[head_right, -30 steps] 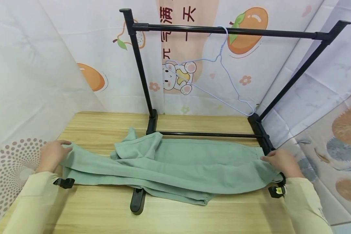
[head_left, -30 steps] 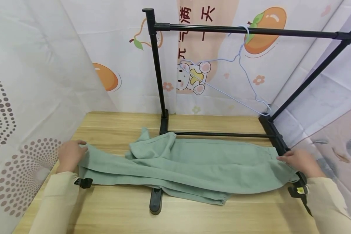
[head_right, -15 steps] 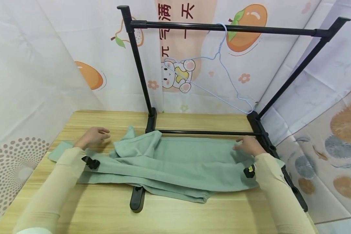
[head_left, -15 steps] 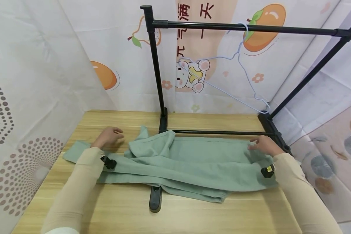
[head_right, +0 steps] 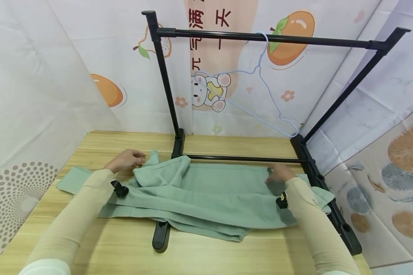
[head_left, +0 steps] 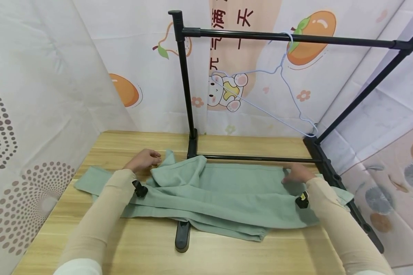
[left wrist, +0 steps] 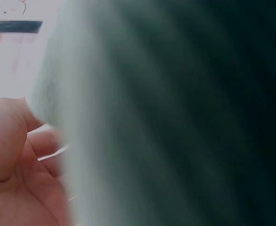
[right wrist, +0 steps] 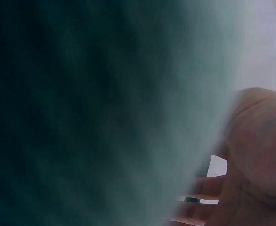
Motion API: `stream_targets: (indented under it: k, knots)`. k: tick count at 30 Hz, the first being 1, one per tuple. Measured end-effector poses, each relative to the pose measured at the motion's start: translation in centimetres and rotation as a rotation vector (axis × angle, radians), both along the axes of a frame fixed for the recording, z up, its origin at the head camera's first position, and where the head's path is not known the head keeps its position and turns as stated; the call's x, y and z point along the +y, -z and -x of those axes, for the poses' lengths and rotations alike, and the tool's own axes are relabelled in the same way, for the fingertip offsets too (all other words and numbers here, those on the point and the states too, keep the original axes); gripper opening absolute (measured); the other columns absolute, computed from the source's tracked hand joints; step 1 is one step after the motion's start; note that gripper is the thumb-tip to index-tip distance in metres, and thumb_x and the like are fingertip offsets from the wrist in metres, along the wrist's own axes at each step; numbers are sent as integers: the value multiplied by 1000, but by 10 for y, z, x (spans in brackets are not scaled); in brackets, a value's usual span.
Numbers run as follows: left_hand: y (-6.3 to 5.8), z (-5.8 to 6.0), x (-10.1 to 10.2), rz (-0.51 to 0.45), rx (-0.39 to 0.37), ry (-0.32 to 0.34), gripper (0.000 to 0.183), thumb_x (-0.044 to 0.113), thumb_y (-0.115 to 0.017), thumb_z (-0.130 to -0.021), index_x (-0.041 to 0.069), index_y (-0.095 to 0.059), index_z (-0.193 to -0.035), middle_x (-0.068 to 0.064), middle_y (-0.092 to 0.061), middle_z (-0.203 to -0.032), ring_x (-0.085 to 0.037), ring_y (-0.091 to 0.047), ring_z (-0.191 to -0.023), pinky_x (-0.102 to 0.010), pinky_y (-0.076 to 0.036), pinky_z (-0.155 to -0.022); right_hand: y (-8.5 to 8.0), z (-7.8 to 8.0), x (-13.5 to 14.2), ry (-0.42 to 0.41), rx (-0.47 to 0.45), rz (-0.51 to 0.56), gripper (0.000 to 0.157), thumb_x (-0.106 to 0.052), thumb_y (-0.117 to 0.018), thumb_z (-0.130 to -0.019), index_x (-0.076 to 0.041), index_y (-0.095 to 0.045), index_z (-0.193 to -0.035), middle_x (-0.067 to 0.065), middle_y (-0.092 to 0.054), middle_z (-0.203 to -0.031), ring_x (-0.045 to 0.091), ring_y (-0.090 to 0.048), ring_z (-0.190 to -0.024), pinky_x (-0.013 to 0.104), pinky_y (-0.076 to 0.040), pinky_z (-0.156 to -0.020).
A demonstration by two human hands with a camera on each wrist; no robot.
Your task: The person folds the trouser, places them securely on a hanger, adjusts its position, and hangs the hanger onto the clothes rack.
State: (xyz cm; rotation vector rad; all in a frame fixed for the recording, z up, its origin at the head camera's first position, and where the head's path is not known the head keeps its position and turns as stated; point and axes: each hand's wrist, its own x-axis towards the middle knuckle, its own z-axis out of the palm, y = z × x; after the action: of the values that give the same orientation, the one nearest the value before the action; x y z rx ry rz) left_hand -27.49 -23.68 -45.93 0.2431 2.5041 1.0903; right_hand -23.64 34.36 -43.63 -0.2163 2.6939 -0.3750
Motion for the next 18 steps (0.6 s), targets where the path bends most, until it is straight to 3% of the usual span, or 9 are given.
stream_targets:
  k: [3, 7, 10, 12, 14, 16, 18]
  knots:
    - [-2, 3, 7, -32, -41, 2, 50, 14, -50, -99, -10, -40, -142, -27, -60, -118, -21, -63, -89, -30, -51, -79, 0, 0, -2, -21, 2, -48, 74, -25, -81, -76, 12, -49, -132, 39, -49, -133, 56, -46, -122, 62, -42, -98]
    - [-4, 8, 16, -112, -118, -28, 56, 9, -47, -95, -7, -32, -146, -10, -55, -96, -14, -48, -75, -27, -45, -74, 0, 0, -6, -36, 5, -110, 78, -29, -81, -76, 8, -48, -136, 39, -46, -134, 58, -41, -124, 65, -40, -98]
    - [-4, 11, 21, -139, -171, -49, 53, 11, -49, -96, -8, -37, -144, -2, -53, -90, -10, -46, -74, -23, -45, -72, 0, 0, -9, -25, -1, -125, 79, -30, -81, -77, 7, -47, -137, 39, -45, -135, 58, -41, -124, 66, -40, -97]
    - [-4, 12, 24, -124, -188, -45, 39, 12, -50, -96, -7, -52, -130, 2, -52, -82, -9, -46, -70, -21, -44, -68, 0, 0, -11, -15, -11, -129, 78, -30, -80, -77, 6, -47, -138, 39, -44, -136, 57, -41, -123, 66, -40, -97]
    - [-4, 12, 26, -101, -195, -50, 18, 11, -49, -94, -2, -60, -100, 4, -46, -70, -9, -42, -63, -21, -40, -62, 1, -1, -12, -14, -19, -133, 78, -29, -81, -77, 6, -47, -138, 39, -44, -134, 55, -44, -121, 66, -42, -95]
    - [-3, 10, 25, -53, -175, -55, 19, 7, -47, -92, 7, -50, -73, 4, -36, -60, -10, -36, -56, -23, -35, -57, 1, -2, -12, -22, -23, -143, 78, -30, -81, -77, 5, -47, -138, 39, -44, -132, 53, -47, -117, 64, -43, -94]
    - [-2, 8, 22, 0, -146, -79, 30, 3, -44, -90, 13, -36, -62, 5, -32, -56, -10, -33, -52, -23, -32, -54, 2, -4, -12, -24, -33, -147, 79, -30, -81, -76, 5, -47, -139, 39, -44, -130, 51, -49, -114, 63, -45, -91]
